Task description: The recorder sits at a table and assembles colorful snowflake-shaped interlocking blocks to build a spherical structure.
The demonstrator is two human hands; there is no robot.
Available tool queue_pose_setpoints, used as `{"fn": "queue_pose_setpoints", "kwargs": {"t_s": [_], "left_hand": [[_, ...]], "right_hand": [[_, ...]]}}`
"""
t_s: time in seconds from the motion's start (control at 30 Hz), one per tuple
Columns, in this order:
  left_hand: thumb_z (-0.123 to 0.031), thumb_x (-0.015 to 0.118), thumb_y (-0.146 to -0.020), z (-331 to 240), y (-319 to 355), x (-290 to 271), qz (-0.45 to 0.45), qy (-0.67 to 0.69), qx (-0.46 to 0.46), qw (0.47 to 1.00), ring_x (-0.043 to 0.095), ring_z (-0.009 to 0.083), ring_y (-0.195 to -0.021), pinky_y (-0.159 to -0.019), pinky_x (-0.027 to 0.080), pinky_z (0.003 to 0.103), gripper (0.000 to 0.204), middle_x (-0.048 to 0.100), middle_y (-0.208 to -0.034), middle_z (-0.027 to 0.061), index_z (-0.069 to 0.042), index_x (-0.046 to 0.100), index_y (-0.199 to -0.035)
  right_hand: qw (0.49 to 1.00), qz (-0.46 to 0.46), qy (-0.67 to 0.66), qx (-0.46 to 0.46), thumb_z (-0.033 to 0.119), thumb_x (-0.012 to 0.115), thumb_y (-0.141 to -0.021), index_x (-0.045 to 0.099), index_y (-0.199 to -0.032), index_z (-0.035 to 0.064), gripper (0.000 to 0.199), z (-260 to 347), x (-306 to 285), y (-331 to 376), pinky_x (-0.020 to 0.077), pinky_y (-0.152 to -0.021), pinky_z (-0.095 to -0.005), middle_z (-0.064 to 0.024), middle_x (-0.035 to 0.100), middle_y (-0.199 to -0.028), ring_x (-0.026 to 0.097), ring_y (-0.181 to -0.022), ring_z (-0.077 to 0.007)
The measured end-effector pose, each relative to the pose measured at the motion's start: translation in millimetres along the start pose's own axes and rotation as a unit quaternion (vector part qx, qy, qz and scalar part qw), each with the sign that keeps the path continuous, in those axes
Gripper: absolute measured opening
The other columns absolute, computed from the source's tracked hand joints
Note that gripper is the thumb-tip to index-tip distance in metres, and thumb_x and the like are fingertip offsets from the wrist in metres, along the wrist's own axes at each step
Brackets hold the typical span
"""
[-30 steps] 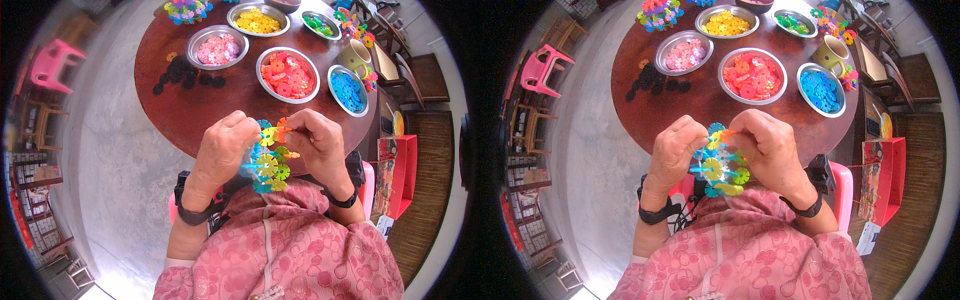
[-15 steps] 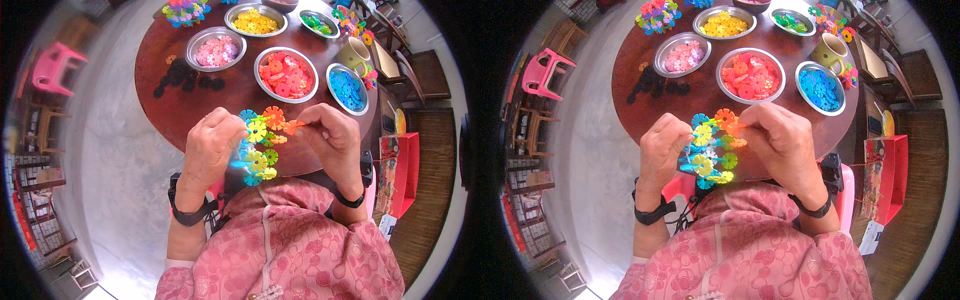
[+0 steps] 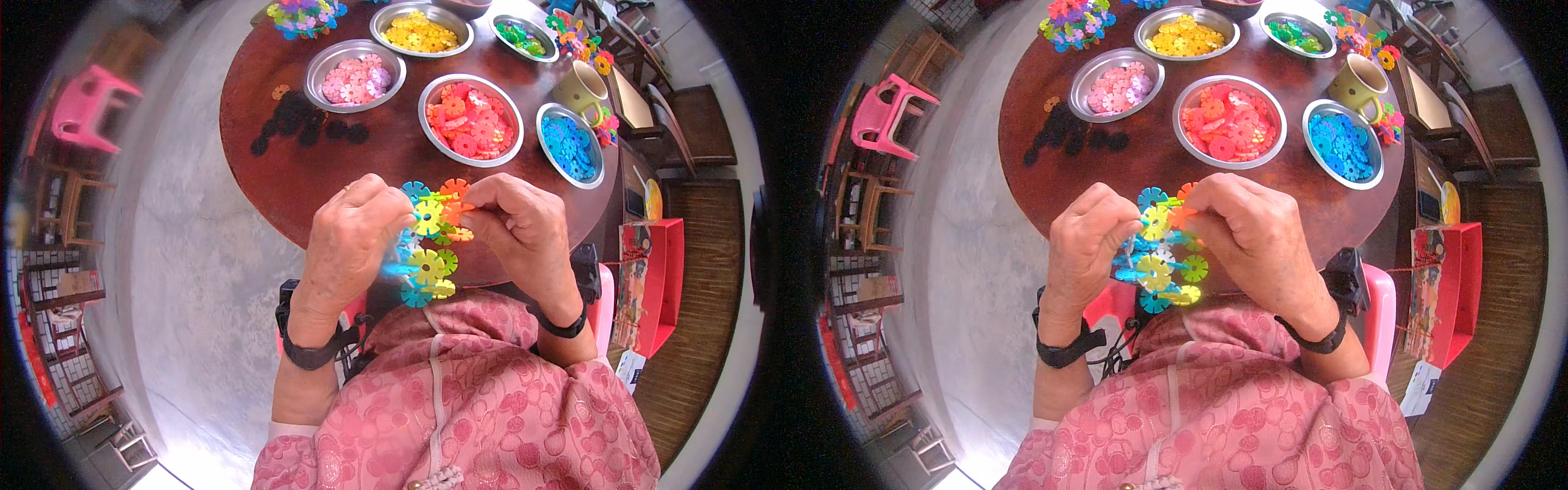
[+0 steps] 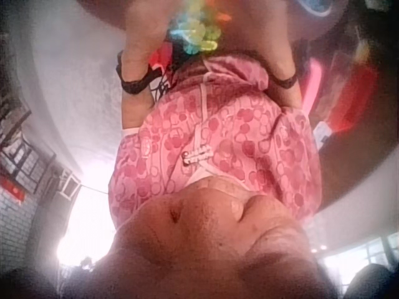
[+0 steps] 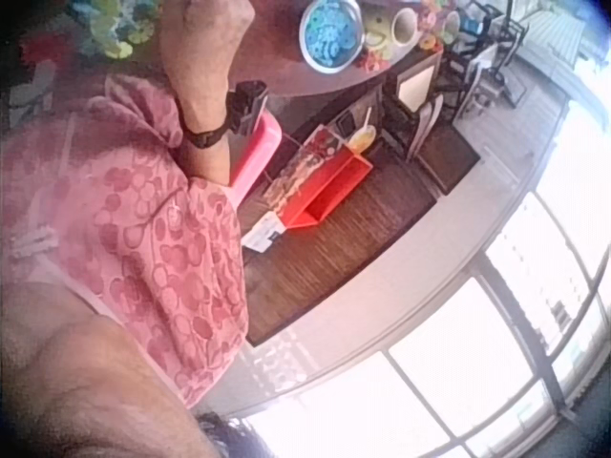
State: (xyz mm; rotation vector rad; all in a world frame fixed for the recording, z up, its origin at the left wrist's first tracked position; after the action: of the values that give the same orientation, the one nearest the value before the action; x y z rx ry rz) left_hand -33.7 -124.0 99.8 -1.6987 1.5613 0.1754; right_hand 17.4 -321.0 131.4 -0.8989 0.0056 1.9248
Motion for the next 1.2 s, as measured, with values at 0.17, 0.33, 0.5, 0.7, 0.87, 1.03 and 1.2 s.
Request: {"fn": "queue_pose_setpoints", "kwargs": {"t_s": [0.17, 0.33, 0.5, 0.7, 0.87, 1.03, 1.2], "left_hand": [[-0.011, 0.067, -0.083, -1.4, -0.9, 1.7, 0.016, -0.003, 0.001, 1.000, 0.056, 0.0273, -0.069, -0.062, 0.045, 0.036, 0.013, 0.057, -0.076, 0.0092, -0.001, 0.059, -0.081], [-0.008, 0.065, -0.079, -7.9, -3.2, 1.4, 0.009, -0.022, 0.018, 1.000, 0.057, 0.0314, -0.073, -0.065, 0.046, 0.042, 0.011, 0.052, -0.075, 0.0101, -0.005, 0.055, -0.078], [-0.008, 0.065, -0.077, -12.9, -5.1, 1.9, 0.006, -0.048, 0.032, 0.998, 0.057, 0.0310, -0.073, -0.065, 0.046, 0.042, 0.011, 0.052, -0.075, 0.0101, -0.006, 0.054, -0.077], [-0.007, 0.066, -0.081, -6.9, -2.5, 9.2, -0.011, -0.029, 0.021, 0.999, 0.057, 0.0306, -0.069, -0.062, 0.045, 0.037, 0.010, 0.055, -0.074, 0.0110, -0.001, 0.059, -0.082], [-0.015, 0.072, -0.076, 8.1, -1.1, 4.3, 0.015, 0.052, -0.077, 0.996, 0.060, 0.0273, -0.083, -0.072, 0.049, 0.036, 0.024, 0.058, -0.089, 0.0103, -0.006, 0.061, -0.095], [-0.018, 0.079, -0.069, 19.5, 3.7, -3.4, 0.055, 0.136, -0.137, 0.980, 0.062, 0.0205, -0.089, -0.075, 0.049, 0.033, 0.040, 0.061, -0.096, 0.0081, -0.006, 0.063, -0.103], [-0.011, 0.078, -0.070, 22.1, 4.8, 1.1, 0.081, 0.164, -0.170, 0.968, 0.063, 0.0180, -0.084, -0.075, 0.050, 0.030, 0.036, 0.064, -0.093, 0.0063, -0.003, 0.063, -0.102]], "right_hand": [[1.000, 0.001, 0.005, -0.011, 0.005, 0.070, -0.078, 0.059, -0.083, 0.0024, 0.012, -1.1, 0.8, 0.4, 0.0509, -0.064, -0.0352, -0.0112, 0.063, -0.080, 0.065, -0.073, -0.0284], [1.000, 0.017, 0.004, -0.020, 0.005, 0.069, -0.079, 0.059, -0.084, 0.0025, 0.011, -1.0, -0.6, 0.9, 0.0511, -0.063, -0.0359, -0.0117, 0.063, -0.080, 0.065, -0.073, -0.0294], [0.998, 0.027, -0.007, -0.059, 0.003, 0.066, -0.080, 0.058, -0.085, 0.0024, 0.009, -0.8, 1.1, -0.5, 0.0508, -0.063, -0.0381, -0.0124, 0.061, -0.078, 0.064, -0.073, -0.0323], [0.996, 0.015, 0.005, -0.088, 0.002, 0.063, -0.080, 0.056, -0.086, 0.0026, 0.009, -14.2, 2.9, -7.3, 0.0501, -0.061, -0.0402, -0.0130, 0.060, -0.079, 0.063, -0.072, -0.0336], [0.994, 0.028, 0.016, -0.106, 0.003, 0.065, -0.078, 0.057, -0.086, 0.0033, 0.011, -19.2, 10.6, -11.4, 0.0503, -0.060, -0.0405, -0.0122, 0.058, -0.076, 0.063, -0.072, -0.0325], [0.985, 0.065, 0.055, -0.147, 0.006, 0.063, -0.077, 0.055, -0.088, 0.0042, 0.014, -12.3, 28.0, -18.8, 0.0505, -0.061, -0.0410, -0.0119, 0.055, -0.078, 0.061, -0.072, -0.0320], [0.985, 0.081, 0.063, -0.140, 0.009, 0.064, -0.078, 0.055, -0.088, 0.0036, 0.013, -11.9, 31.8, -25.0, 0.0507, -0.064, -0.0421, -0.0127, 0.057, -0.081, 0.062, -0.076, -0.0327]]}}
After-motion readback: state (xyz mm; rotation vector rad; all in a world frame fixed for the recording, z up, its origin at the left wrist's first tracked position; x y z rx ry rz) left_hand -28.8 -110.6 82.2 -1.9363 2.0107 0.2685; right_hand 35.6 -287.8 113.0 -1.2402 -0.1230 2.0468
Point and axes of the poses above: each hand's wrist, its own y-axis away from the middle knuckle, its own x-axis out of the palm, z = x × y, the point moved 1 cm from there along -y, towards the middle knuckle
